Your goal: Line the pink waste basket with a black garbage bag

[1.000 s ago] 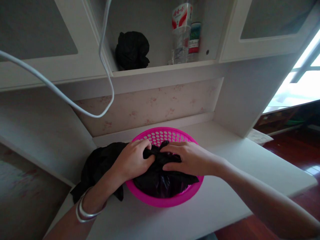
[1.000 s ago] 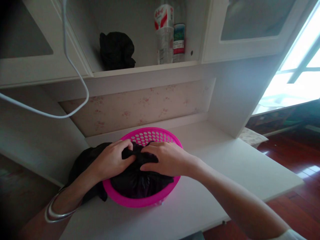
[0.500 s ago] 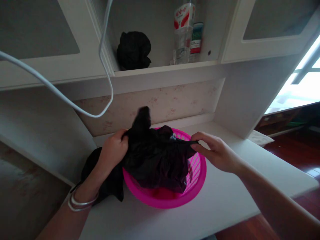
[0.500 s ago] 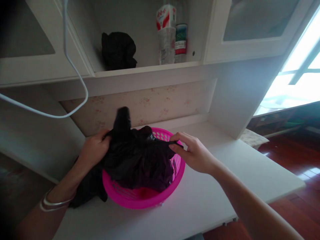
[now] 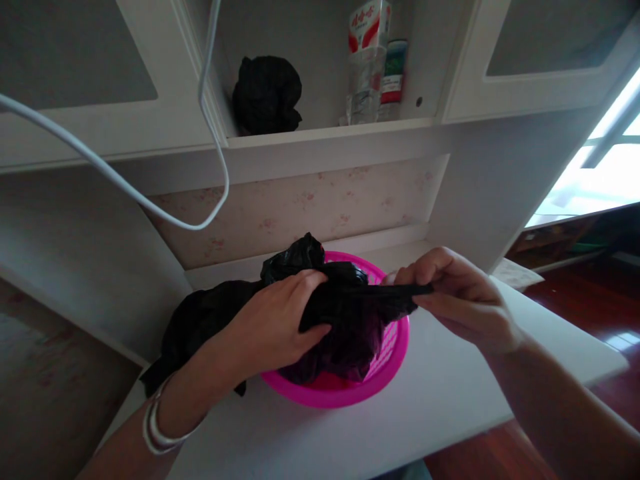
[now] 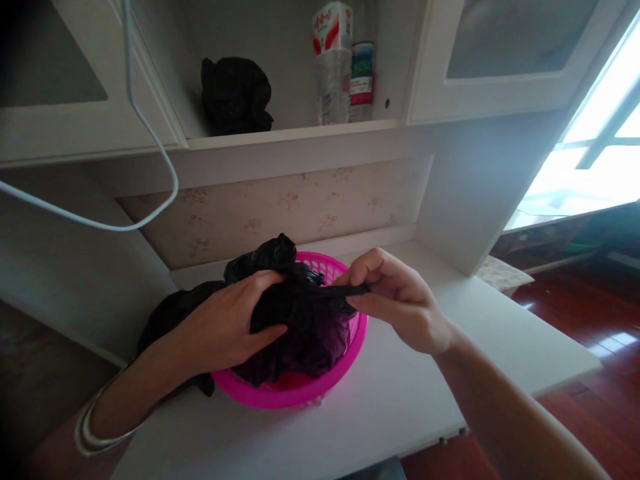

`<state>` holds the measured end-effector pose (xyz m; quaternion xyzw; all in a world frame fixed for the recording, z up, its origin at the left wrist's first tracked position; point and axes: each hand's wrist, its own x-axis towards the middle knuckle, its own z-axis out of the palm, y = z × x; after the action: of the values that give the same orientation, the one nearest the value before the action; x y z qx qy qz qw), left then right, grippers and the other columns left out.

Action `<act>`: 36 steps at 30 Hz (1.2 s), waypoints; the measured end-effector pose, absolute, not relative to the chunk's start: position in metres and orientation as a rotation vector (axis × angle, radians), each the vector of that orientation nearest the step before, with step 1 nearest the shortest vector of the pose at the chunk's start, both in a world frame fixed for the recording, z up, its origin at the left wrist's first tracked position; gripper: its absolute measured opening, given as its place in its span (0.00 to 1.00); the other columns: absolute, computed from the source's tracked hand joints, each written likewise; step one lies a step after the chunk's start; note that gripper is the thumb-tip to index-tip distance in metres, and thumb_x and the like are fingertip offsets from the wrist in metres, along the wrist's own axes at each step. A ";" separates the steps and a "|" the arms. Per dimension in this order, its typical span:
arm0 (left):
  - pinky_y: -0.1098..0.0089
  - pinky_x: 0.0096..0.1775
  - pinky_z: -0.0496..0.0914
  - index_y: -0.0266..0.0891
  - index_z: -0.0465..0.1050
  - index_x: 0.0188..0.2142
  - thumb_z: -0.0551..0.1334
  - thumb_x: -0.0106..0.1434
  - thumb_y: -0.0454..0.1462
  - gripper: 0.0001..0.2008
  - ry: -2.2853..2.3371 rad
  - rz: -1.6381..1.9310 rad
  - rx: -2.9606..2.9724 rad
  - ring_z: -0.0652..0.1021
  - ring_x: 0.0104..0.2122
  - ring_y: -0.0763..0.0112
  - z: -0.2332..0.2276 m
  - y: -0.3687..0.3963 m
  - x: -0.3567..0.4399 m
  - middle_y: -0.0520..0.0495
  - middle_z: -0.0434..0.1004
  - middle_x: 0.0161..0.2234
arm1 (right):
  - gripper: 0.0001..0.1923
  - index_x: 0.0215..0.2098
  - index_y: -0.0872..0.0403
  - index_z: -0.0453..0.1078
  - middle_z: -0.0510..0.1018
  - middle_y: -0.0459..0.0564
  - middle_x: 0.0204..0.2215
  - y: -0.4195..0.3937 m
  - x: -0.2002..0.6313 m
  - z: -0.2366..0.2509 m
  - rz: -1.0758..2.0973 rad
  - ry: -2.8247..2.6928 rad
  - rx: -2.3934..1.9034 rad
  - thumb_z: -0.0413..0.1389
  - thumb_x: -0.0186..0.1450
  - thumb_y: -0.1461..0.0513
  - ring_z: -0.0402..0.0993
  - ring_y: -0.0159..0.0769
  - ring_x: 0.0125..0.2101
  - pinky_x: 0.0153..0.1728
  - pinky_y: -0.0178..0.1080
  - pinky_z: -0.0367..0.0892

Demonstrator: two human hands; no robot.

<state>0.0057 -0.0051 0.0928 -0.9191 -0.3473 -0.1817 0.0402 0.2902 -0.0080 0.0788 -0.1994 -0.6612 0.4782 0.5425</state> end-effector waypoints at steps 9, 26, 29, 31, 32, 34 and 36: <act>0.53 0.50 0.79 0.41 0.70 0.52 0.60 0.67 0.24 0.18 -0.899 -0.902 -2.368 0.77 0.50 0.55 0.084 -0.004 -0.021 0.39 0.68 0.52 | 0.06 0.37 0.51 0.76 0.78 0.46 0.28 -0.014 0.318 0.077 1.186 -1.749 -0.529 0.67 0.66 0.59 0.73 0.30 0.27 0.27 0.31 0.67; 0.69 0.48 0.78 0.50 0.65 0.60 0.57 0.73 0.49 0.19 -0.792 -0.750 -2.938 0.84 0.41 0.65 0.105 -0.073 -0.032 0.51 0.84 0.42 | 0.13 0.44 0.57 0.79 0.83 0.52 0.34 -0.023 0.270 0.086 0.668 -2.559 -0.607 0.54 0.75 0.60 0.78 0.33 0.33 0.34 0.33 0.69; 0.72 0.39 0.78 0.54 0.70 0.58 0.54 0.73 0.59 0.22 -0.899 -0.738 -2.913 0.84 0.36 0.67 0.105 -0.079 -0.036 0.55 0.82 0.34 | 0.10 0.48 0.56 0.76 0.84 0.51 0.37 -0.027 0.270 0.081 0.580 -2.422 -0.559 0.52 0.75 0.63 0.78 0.30 0.33 0.35 0.31 0.70; 0.73 0.36 0.77 0.53 0.71 0.56 0.51 0.76 0.55 0.20 -0.923 -0.887 -2.903 0.82 0.32 0.70 0.104 -0.083 -0.040 0.55 0.80 0.30 | 0.12 0.54 0.56 0.73 0.84 0.53 0.43 -0.029 0.269 0.081 0.534 -2.396 -0.574 0.52 0.75 0.63 0.81 0.31 0.39 0.39 0.31 0.73; 0.72 0.36 0.77 0.53 0.71 0.55 0.51 0.77 0.51 0.17 -0.955 -1.007 -2.871 0.81 0.31 0.70 0.104 -0.087 -0.042 0.55 0.80 0.30 | 0.14 0.57 0.56 0.71 0.83 0.55 0.47 -0.030 0.267 0.082 0.503 -2.423 -0.567 0.53 0.75 0.64 0.81 0.32 0.43 0.43 0.32 0.74; 0.66 0.39 0.79 0.53 0.73 0.53 0.52 0.78 0.45 0.12 -1.054 -1.204 -2.788 0.81 0.33 0.67 0.103 -0.095 -0.046 0.53 0.80 0.32 | 0.20 0.64 0.54 0.67 0.79 0.58 0.56 -0.031 0.260 0.087 0.390 -2.520 -0.513 0.53 0.75 0.64 0.78 0.36 0.53 0.53 0.35 0.73; 0.59 0.43 0.80 0.55 0.75 0.48 0.56 0.75 0.45 0.09 -1.116 -1.223 -2.765 0.82 0.33 0.63 0.100 -0.103 -0.046 0.52 0.81 0.31 | 0.24 0.66 0.52 0.66 0.75 0.57 0.61 -0.032 0.249 0.093 0.263 -2.634 -0.405 0.54 0.73 0.66 0.72 0.41 0.61 0.61 0.41 0.69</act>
<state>-0.0462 -0.1031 0.1002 -0.8572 -0.3461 -0.3793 -0.0404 0.2495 -0.0324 0.0933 -0.1473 -0.9573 0.0957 0.2296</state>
